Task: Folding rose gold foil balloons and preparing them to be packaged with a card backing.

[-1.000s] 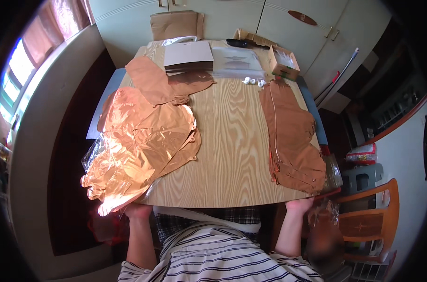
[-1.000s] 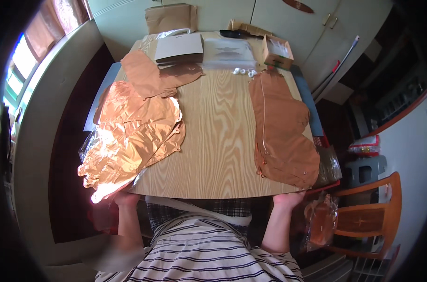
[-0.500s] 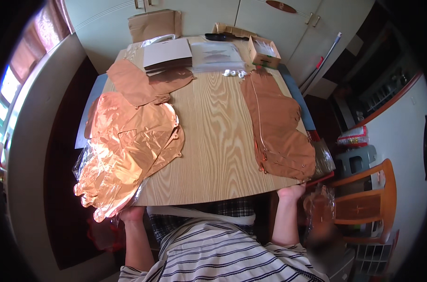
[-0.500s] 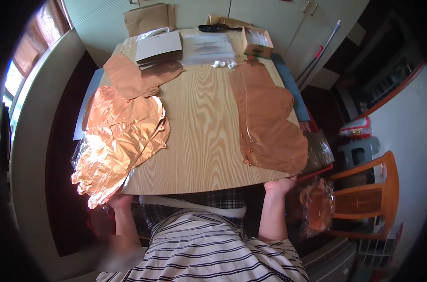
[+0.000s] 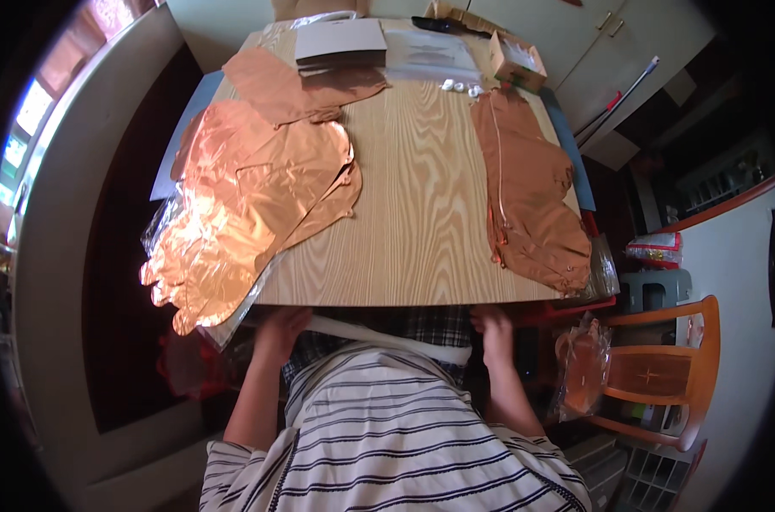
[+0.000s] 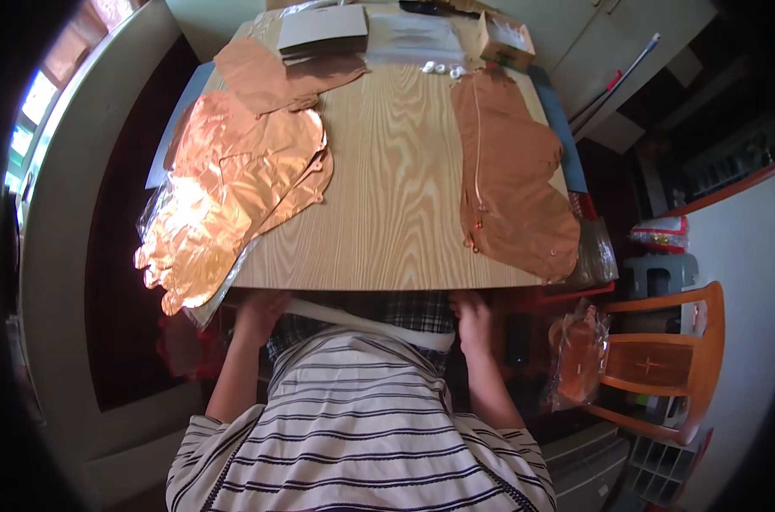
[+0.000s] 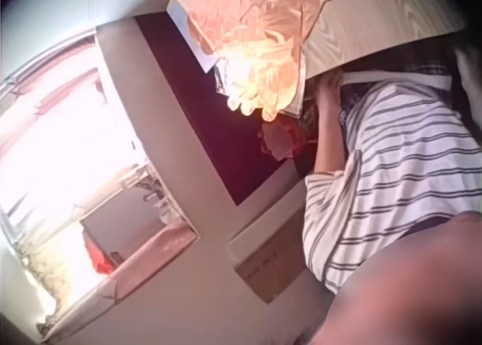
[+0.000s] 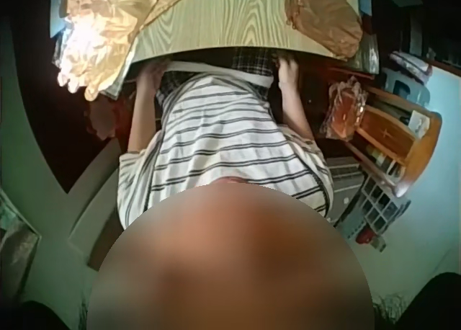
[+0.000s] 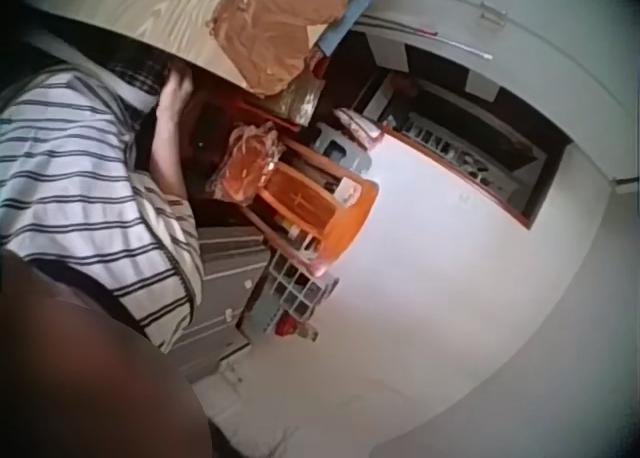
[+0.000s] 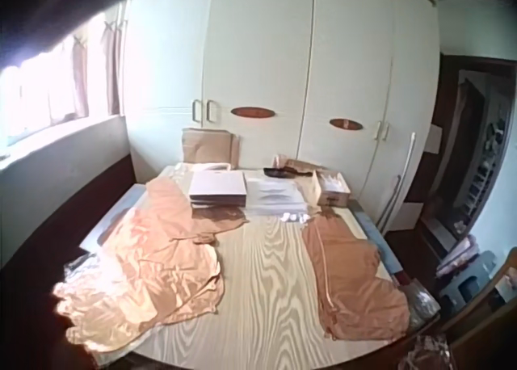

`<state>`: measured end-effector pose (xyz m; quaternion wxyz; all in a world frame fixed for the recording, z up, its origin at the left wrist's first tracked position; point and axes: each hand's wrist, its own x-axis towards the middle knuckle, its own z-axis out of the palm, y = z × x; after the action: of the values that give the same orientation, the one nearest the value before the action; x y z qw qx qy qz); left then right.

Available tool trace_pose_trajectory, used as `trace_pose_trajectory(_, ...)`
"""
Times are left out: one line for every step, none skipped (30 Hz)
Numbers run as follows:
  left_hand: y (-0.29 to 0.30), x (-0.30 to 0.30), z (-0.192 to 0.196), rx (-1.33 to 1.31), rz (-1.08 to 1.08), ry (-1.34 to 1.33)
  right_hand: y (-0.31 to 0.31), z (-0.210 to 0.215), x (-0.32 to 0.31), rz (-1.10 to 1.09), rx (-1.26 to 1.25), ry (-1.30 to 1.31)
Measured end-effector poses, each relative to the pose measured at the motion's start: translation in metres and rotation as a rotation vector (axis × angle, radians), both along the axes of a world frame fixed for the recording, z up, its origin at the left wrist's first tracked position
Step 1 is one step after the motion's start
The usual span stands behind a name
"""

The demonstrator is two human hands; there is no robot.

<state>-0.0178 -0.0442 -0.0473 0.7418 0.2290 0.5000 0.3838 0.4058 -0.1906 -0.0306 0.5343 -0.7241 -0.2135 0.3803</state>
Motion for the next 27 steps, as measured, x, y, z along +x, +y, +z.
trace_pose_trajectory(-0.002,0.001,0.006,0.26,-0.257,0.382,0.003,0.008,-0.013,0.126,0.048,-0.249)
trace_pose_trajectory(0.0,0.003,0.017,0.525,-0.522,0.766,0.007,0.014,-0.024,0.247,0.103,-0.497)
trace_pose_trajectory(0.001,0.006,0.026,0.73,-0.607,0.897,0.01,0.019,-0.032,0.346,0.078,-0.487)
trace_pose_trajectory(0.001,0.011,0.035,0.938,-0.693,1.024,0.016,0.025,-0.038,0.493,0.161,-0.739)
trace_pose_trajectory(-0.001,0.013,0.039,1.147,-0.779,1.143,0.019,0.022,-0.044,0.598,0.113,-0.772)
trace_pose_trajectory(0.0,0.012,0.038,1.164,-0.811,1.148,0.019,0.019,-0.051,0.703,0.064,-0.804)
trace_pose_trajectory(0.001,0.012,0.037,1.181,-0.843,1.152,0.012,0.019,-0.06,0.77,0.063,-0.949)
trace_pose_trajectory(0.002,0.011,0.035,1.203,-0.866,1.157,0.009,0.022,-0.068,0.837,0.067,-1.101)
trace_pose_trajectory(0.0,0.007,0.036,1.234,-0.9,1.165,0.005,0.023,-0.072,0.902,0.072,-1.255)
trace_pose_trajectory(-0.006,0.003,0.037,1.216,-0.94,1.206,0.0,0.018,-0.072,0.966,0.079,-1.19)
trace_pose_trajectory(-0.016,0.002,0.044,1.194,-0.979,1.245,-0.003,0.013,-0.069,1.033,0.083,-1.124)
trace_pose_trajectory(-0.024,0.0,0.05,1.17,-1.018,1.284,-0.006,0.009,-0.066,1.098,0.088,-1.057)
trace_pose_trajectory(-0.032,-0.002,0.052,1.058,-1.08,1.257,-0.009,0.006,-0.061,1.122,0.058,-0.997)
trace_pose_trajectory(-0.038,-0.006,0.055,0.941,-1.138,1.232,-0.008,0.01,-0.06,1.148,0.032,-0.935)
trace_pose_trajectory(-0.043,-0.009,0.058,0.823,-1.192,1.205,-0.007,0.014,-0.059,1.173,0.006,-0.871)
trace_pose_trajectory(-0.046,-0.011,0.062,0.757,-1.096,1.106,-0.007,0.02,-0.057,1.119,-0.026,-0.834)
trace_pose_trajectory(-0.051,-0.014,0.068,0.682,-0.997,1.007,-0.009,0.028,-0.058,1.074,-0.06,-0.792)
trace_pose_trajectory(-0.053,-0.018,0.074,0.614,-0.889,0.919,-0.006,0.04,-0.061,1.029,-0.082,-0.752)
trace_pose_trajectory(-0.05,-0.021,0.078,0.58,-0.86,0.92,-0.005,0.058,-0.062,0.988,-0.009,-0.837)
trace_pose_trajectory(-0.044,-0.023,0.08,0.688,-0.806,0.968,0.003,0.08,-0.061,1.02,0.013,-0.745)
trace_pose_trajectory(-0.039,-0.025,0.078,0.793,-0.751,1.004,0.012,0.104,-0.059,1.054,0.024,-0.658)
trace_pose_trajectory(-0.034,-0.026,0.077,0.891,-0.698,1.033,0.022,0.127,-0.058,1.09,0.023,-0.568)
trace_pose_trajectory(-0.025,-0.026,0.08,0.811,-0.734,1.002,0.032,0.144,-0.058,1.104,0.079,-0.552)
trace_pose_trajectory(-0.016,-0.027,0.078,0.747,-0.749,0.971,0.044,0.157,-0.059,1.121,0.131,-0.532)
trace_pose_trajectory(-0.008,-0.028,0.072,0.681,-0.762,0.94,0.056,0.167,-0.06,1.142,0.195,-0.581)
trace_pose_trajectory(-0.001,-0.029,0.058,0.605,-0.78,0.888,0.067,0.17,-0.061,1.185,0.187,-0.596)
trace_pose_trajectory(0.004,-0.04,0.026,0.642,-0.864,0.96,0.074,0.169,-0.063,1.206,0.156,-0.616)
